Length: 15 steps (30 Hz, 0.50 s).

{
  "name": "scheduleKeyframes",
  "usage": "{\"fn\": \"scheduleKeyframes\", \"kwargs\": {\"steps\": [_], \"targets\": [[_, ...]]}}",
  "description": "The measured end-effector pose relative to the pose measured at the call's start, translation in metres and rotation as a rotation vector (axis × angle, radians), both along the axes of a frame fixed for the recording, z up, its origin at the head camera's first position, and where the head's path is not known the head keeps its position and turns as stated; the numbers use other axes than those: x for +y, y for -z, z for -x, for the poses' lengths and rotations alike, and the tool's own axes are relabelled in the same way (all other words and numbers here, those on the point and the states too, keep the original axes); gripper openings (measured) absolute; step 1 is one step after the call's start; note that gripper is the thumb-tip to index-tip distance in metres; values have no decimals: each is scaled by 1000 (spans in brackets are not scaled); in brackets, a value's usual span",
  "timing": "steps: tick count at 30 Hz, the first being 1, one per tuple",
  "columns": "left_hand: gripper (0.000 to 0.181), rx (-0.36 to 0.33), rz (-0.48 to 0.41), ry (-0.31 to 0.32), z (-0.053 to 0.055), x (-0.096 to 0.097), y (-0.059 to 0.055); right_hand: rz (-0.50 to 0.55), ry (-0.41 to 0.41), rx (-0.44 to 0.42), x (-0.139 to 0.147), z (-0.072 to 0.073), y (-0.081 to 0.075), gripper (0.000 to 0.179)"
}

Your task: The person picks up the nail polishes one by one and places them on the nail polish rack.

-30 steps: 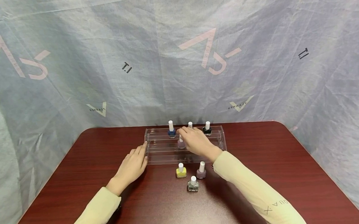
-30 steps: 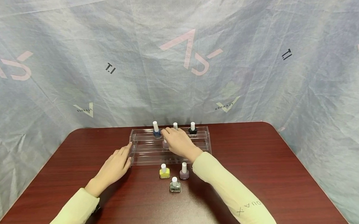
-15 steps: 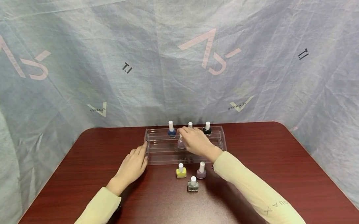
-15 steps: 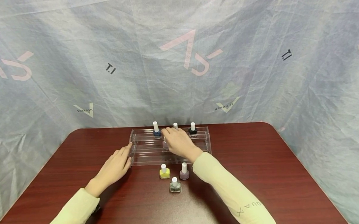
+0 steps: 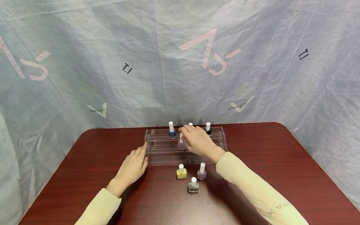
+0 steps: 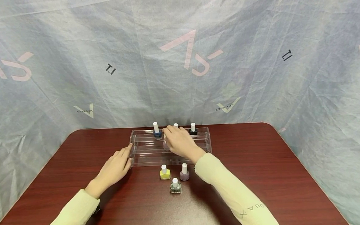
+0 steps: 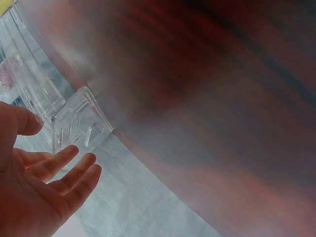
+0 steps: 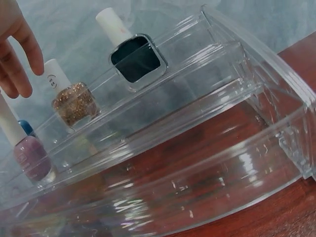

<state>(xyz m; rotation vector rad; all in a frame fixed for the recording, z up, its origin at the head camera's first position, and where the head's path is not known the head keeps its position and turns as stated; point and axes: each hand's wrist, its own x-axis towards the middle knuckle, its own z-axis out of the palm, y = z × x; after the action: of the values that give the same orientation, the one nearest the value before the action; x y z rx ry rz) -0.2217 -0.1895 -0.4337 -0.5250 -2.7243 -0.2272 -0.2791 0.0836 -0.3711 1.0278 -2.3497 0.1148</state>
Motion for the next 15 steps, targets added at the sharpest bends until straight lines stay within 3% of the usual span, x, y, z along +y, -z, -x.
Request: {"fn": "scheduleKeyframes", "kwargs": {"steps": [15], "targets": [[57, -25, -1, -5, -1, 0, -2, 22, -5, 83, 9, -5, -2, 22]]}}
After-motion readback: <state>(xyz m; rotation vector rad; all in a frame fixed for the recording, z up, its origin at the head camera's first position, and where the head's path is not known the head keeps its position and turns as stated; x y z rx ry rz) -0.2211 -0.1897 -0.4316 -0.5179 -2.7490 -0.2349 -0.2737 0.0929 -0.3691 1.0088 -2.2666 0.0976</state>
